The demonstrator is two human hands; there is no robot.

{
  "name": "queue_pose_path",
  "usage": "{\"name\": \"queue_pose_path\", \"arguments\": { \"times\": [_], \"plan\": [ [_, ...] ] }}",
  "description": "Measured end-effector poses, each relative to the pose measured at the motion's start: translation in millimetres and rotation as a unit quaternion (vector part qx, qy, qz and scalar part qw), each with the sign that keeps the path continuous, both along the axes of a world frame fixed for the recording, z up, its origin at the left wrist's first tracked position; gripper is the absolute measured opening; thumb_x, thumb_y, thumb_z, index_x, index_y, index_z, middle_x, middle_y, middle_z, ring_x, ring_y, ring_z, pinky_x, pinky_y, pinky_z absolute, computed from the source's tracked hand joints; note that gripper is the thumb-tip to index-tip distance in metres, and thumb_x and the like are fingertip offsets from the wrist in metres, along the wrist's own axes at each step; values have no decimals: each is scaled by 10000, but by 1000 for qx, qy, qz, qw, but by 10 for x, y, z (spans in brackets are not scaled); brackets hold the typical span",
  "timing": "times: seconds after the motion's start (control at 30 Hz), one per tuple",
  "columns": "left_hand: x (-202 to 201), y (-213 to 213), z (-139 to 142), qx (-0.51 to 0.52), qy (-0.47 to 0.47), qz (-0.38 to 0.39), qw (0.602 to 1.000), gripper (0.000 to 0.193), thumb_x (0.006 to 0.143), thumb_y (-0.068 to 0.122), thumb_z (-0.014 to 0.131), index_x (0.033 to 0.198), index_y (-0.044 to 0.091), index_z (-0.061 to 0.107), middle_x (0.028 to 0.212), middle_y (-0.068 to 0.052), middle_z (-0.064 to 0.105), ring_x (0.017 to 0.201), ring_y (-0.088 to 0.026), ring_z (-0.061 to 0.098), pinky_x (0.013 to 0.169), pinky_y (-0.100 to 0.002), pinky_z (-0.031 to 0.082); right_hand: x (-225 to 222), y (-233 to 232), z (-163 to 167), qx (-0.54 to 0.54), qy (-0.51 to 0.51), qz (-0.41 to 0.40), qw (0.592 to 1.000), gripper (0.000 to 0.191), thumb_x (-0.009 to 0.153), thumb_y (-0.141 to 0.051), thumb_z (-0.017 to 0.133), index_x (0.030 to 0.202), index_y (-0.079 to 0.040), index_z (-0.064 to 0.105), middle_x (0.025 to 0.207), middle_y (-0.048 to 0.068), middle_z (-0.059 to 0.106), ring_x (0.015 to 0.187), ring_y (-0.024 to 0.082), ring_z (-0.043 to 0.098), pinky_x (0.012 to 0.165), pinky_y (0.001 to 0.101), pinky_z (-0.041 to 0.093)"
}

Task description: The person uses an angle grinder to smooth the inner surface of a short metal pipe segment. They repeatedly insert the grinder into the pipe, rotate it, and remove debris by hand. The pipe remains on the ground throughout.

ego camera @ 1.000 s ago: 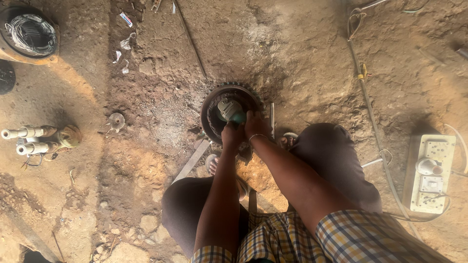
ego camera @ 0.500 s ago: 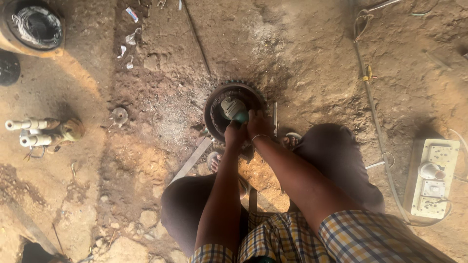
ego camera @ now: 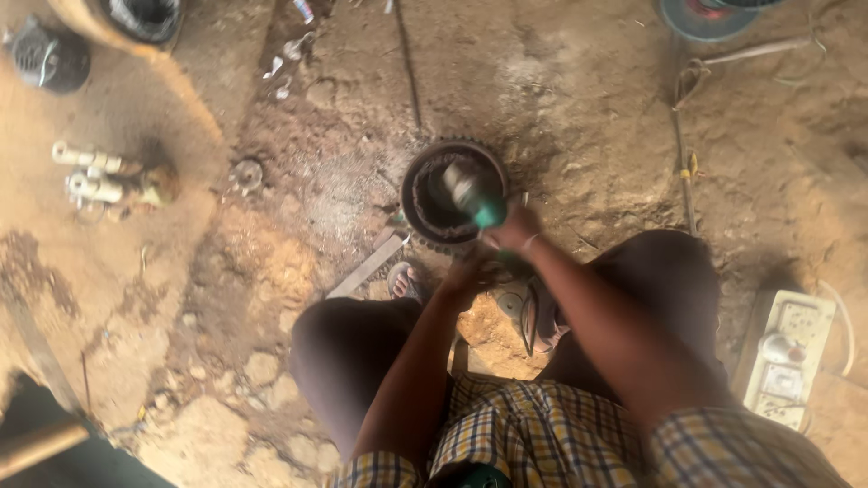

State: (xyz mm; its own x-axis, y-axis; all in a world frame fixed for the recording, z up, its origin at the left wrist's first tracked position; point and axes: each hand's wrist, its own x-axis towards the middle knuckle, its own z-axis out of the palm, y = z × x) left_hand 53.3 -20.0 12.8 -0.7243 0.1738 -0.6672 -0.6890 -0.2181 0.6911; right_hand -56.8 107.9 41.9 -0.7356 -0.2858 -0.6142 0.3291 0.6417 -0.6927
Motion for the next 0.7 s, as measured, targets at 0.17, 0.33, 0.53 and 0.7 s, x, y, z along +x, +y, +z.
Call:
{"name": "queue_pose_path", "arguments": {
  "times": [0.17,0.33,0.53,0.7],
  "plan": [
    [-169,490,517,110,186,-19,976,482,893,285,781,1257,37,585,1078,-91,675,973,-203,670,784,-354,580,-350,512,696,-348,-107,-121,923,587,667,-199,865,1188,-102,613,987,68,686,846,208,705,723,384,637],
    [-806,1049,1153,-301,214,-6,929,557,892,317,741,1313,43,501,1045,-184,741,918,-329,741,793,-456,584,-712,732,1015,-243,173,-119,947,841,703,-192,905,1367,-38,412,1224,130,595,1120,263,638,955,427,588],
    [-1355,1455,1397,-407,228,-109,878,615,892,379,666,1418,133,465,1071,-215,732,928,-395,717,769,-530,550,-1639,1368,910,-74,321,-199,923,866,684,-201,858,1416,-4,439,1289,184,651,1148,311,672,928,435,585],
    [-1052,12,374,-303,298,-26,905,374,969,247,553,1299,83,619,1256,-177,701,1140,-344,692,963,-455,556,-1788,2455,295,65,281,-98,953,762,670,-247,936,1286,28,581,1197,211,701,1071,349,697,876,443,572]
  ]
}}
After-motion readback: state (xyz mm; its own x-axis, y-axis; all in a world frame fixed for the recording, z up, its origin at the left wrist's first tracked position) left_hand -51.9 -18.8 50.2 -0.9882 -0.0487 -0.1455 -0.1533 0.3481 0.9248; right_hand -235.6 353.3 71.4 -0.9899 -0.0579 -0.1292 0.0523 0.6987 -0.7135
